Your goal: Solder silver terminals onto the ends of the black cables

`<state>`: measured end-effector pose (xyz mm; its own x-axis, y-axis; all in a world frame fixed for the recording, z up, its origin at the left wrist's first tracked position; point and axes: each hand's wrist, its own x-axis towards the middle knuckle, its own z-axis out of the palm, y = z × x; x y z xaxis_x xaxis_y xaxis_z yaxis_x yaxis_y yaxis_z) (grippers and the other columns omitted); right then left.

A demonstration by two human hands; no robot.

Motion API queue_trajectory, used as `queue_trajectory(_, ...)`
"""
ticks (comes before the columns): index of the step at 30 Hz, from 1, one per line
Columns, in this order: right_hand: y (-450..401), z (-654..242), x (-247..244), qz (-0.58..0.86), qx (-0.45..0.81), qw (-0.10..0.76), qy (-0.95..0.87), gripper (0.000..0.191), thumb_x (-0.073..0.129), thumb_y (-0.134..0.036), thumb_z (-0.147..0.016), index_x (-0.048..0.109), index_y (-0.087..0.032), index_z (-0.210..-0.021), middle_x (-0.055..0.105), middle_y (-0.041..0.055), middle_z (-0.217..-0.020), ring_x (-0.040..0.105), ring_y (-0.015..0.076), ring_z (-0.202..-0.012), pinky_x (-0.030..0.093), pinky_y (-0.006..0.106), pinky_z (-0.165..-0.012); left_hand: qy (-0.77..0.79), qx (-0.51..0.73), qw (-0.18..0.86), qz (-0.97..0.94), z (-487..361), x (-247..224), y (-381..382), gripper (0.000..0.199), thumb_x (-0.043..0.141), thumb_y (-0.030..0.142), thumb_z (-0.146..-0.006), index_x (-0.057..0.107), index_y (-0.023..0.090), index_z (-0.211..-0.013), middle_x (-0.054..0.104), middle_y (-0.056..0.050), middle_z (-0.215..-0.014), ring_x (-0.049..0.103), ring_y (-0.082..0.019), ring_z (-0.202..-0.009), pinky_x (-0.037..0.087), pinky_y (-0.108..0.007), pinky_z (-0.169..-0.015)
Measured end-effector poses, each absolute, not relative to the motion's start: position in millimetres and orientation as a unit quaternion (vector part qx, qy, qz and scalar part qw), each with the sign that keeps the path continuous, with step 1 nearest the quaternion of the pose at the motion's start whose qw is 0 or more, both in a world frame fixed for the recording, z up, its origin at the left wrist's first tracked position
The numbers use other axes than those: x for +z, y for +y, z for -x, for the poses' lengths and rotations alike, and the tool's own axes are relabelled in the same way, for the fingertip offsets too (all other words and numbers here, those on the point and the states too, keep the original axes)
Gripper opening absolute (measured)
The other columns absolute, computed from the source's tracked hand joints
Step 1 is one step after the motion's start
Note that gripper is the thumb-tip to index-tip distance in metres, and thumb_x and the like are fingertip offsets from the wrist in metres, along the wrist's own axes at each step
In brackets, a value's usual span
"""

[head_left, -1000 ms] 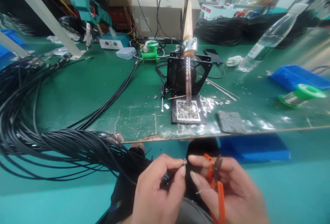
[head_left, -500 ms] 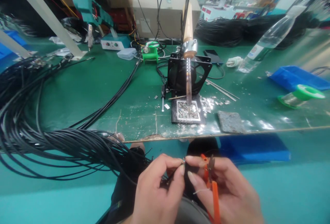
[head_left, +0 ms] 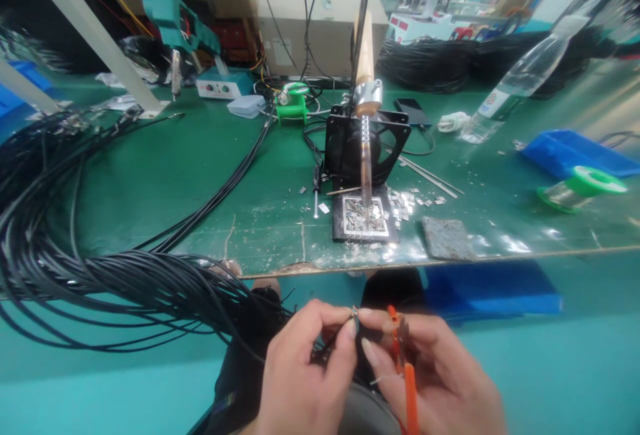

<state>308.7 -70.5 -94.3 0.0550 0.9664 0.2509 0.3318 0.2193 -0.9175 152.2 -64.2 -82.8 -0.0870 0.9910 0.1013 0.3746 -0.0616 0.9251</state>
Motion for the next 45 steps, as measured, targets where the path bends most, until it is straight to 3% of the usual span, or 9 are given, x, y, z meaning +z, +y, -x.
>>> queue_trajectory(7, -74, -318, -107, 0.492, 0.205, 0.448, -0.718, 0.035, 0.079, -0.014, -0.083, 0.075, -0.029, -0.114, 0.085, 0.0043, -0.106, 0.083, 0.0257, -0.087, 0.071, 0.033, -0.078, 0.579, 0.455, 0.32, -0.596, -154, -81, -63, 0.014, 0.063, 0.015, -0.093, 0.073, 0.023, -0.087, 0.074, 0.003, -0.078, 0.071, -0.012, -0.069, 0.056, -0.018, -0.066)
queue_trajectory(12, -66, -320, -90, 0.6, 0.289, 0.486, -0.565, 0.018, 0.077, -0.029, -0.089, 0.077, -0.026, -0.106, 0.084, 0.0056, -0.088, 0.077, 0.019, -0.061, 0.061, 0.022, -0.047, 0.575, 0.445, 0.408, -0.552, -147, -83, -65, 0.009, 0.067, 0.023, -0.096, 0.074, 0.024, -0.092, 0.075, 0.001, -0.085, 0.072, -0.016, -0.078, 0.057, -0.021, -0.07)
queue_trajectory(17, -50, -322, -69, 0.573, 0.529, 0.433, -0.452, 0.022, 0.081, -0.041, -0.086, 0.076, -0.021, -0.093, 0.079, 0.0048, -0.079, 0.065, 0.0121, -0.053, 0.055, 0.02, -0.05, 0.548, 0.453, 0.479, -0.515, -142, -83, -66, 0.009, 0.067, 0.025, -0.098, 0.074, 0.025, -0.092, 0.07, 0.001, -0.083, 0.069, -0.014, -0.073, 0.055, -0.021, -0.068)
queue_trajectory(21, -48, -314, -65, 0.55, 0.608, 0.442, -0.364, 0.03, 0.085, -0.045, -0.082, 0.073, -0.019, -0.088, 0.066, -0.0015, -0.063, 0.053, 0.0083, -0.05, 0.048, 0.018, -0.049, 0.531, 0.459, 0.488, -0.518, -142, -83, -66, 0.009, 0.068, 0.021, -0.097, 0.075, 0.025, -0.092, 0.07, 0.001, -0.085, 0.069, -0.015, -0.077, 0.055, -0.021, -0.07)
queue_trajectory(24, -49, -310, -71, 0.516, 0.625, 0.463, -0.358, 0.03, 0.086, -0.042, -0.082, 0.068, -0.019, -0.082, 0.057, -0.0055, -0.055, 0.048, 0.0076, -0.047, 0.045, 0.018, -0.047, 0.518, 0.466, 0.486, -0.527, -142, -83, -67, 0.011, 0.067, 0.019, -0.097, 0.075, 0.024, -0.091, 0.07, 0.0, -0.084, 0.069, -0.015, -0.076, 0.056, -0.022, -0.07)
queue_trajectory(28, -49, -312, -81, 0.489, 0.614, 0.494, -0.375, 0.025, 0.084, -0.034, -0.084, 0.064, -0.02, -0.08, 0.061, -0.0044, -0.06, 0.047, 0.0067, -0.047, 0.041, 0.016, -0.044, 0.516, 0.46, 0.458, -0.559, -141, -85, -67, 0.012, 0.069, 0.015, -0.095, 0.074, 0.026, -0.093, 0.069, -0.001, -0.088, 0.07, -0.016, -0.077, 0.057, -0.022, -0.07)
queue_trajectory(32, -49, -312, -85, 0.493, 0.598, 0.508, -0.375, 0.022, 0.084, -0.031, -0.083, 0.064, -0.021, -0.082, 0.066, -0.0026, -0.067, 0.049, 0.0067, -0.048, 0.041, 0.015, -0.042, 0.49, 0.456, 0.402, -0.624, -138, -85, -64, 0.029, 0.068, 0.007, -0.094, 0.073, 0.031, -0.109, 0.07, 0.0, -0.096, 0.07, -0.015, -0.08, 0.057, -0.022, -0.07)
queue_trajectory(37, -50, -312, -84, 0.494, 0.59, 0.514, -0.379, 0.02, 0.085, -0.028, -0.082, 0.067, -0.021, -0.082, 0.063, -0.0048, -0.062, 0.047, 0.0052, -0.046, 0.038, 0.012, -0.04, 0.43, 0.428, 0.346, -0.716, -133, -82, -60, 0.051, 0.058, -0.004, -0.095, 0.071, 0.031, -0.129, 0.065, -0.001, -0.089, 0.066, -0.013, -0.075, 0.056, -0.021, -0.066)
queue_trajectory(45, -47, -313, -85, 0.503, 0.582, 0.509, -0.386, 0.02, 0.083, -0.03, -0.083, 0.065, -0.021, -0.083, 0.068, -0.0029, -0.067, 0.049, 0.0056, -0.047, 0.04, 0.014, -0.041, 0.439, 0.428, 0.331, -0.717, -135, -85, -60, 0.04, 0.06, -0.002, -0.095, 0.07, 0.027, -0.121, 0.065, -0.001, -0.085, 0.066, -0.013, -0.071, 0.056, -0.023, -0.064)
